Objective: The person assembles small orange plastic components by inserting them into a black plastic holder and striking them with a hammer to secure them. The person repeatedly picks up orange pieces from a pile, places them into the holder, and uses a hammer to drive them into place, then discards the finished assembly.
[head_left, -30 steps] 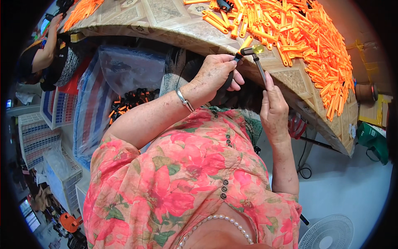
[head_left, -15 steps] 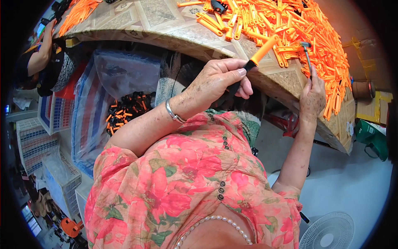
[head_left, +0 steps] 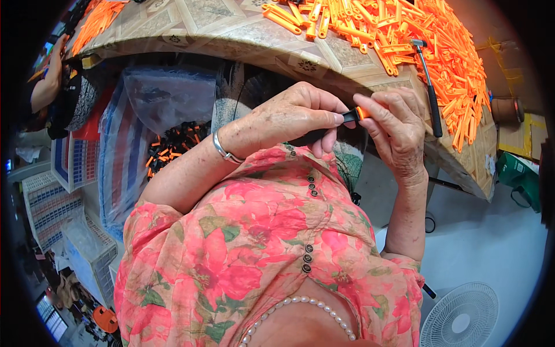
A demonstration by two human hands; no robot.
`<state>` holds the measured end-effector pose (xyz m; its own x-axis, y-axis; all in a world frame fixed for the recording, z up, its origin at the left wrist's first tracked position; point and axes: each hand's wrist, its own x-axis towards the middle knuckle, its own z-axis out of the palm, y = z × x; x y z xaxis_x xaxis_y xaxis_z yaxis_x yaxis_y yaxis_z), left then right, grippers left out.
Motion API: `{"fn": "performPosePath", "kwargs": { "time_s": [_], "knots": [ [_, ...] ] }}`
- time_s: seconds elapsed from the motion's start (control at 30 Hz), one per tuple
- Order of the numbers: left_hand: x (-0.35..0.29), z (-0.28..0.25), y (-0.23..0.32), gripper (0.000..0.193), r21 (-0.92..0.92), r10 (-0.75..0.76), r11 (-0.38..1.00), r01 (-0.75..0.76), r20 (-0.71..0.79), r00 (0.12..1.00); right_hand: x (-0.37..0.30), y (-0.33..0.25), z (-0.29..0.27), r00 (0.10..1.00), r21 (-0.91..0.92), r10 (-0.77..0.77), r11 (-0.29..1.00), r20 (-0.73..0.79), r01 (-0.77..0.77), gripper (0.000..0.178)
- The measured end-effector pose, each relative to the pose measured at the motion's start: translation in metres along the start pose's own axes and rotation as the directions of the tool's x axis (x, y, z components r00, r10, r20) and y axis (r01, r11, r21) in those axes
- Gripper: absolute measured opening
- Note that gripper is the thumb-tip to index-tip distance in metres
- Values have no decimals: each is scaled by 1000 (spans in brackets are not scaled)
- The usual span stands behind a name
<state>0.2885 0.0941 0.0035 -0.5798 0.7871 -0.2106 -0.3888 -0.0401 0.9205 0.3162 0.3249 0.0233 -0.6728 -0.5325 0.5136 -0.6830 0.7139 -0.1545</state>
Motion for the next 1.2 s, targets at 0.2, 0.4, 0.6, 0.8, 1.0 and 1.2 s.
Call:
{"fn": "performPosePath", "kwargs": {
  "time_s": [0.2, 0.4, 0.6, 0.8, 1.0, 1.2],
  "knots": [
    [-5, -5, 1, 18, 358, 114, 927, -111, 12, 993, 1, -6, 6, 999, 150, -7, 989, 37, 2, 33],
    [-8, -10, 0, 15, 702, 289, 662, -263, 85, 954, -4, -9, 17, 1000, 162, -15, 987, 5, 14, 32],
    [0, -18, -7, 16, 712, 361, 646, -275, 32, 932, -3, -7, 18, 999, 26, -29, 999, -22, 30, 41],
    [11, -36, -26, 18, 209, 129, 976, -69, -293, 947, -25, 83, -2, 931, -479, 296, 798, -216, -365, 45],
    [23, -31, -32, 22, 34, 85, 996, -78, -404, 911, -50, 120, 3, 822, -535, 554, 658, -131, -529, 38],
    [24, -25, -20, 22, -125, -46, 992, -13, -460, 887, -25, 63, -3, 752, 14, 636, 765, -175, -644, 34]
  ]
}}
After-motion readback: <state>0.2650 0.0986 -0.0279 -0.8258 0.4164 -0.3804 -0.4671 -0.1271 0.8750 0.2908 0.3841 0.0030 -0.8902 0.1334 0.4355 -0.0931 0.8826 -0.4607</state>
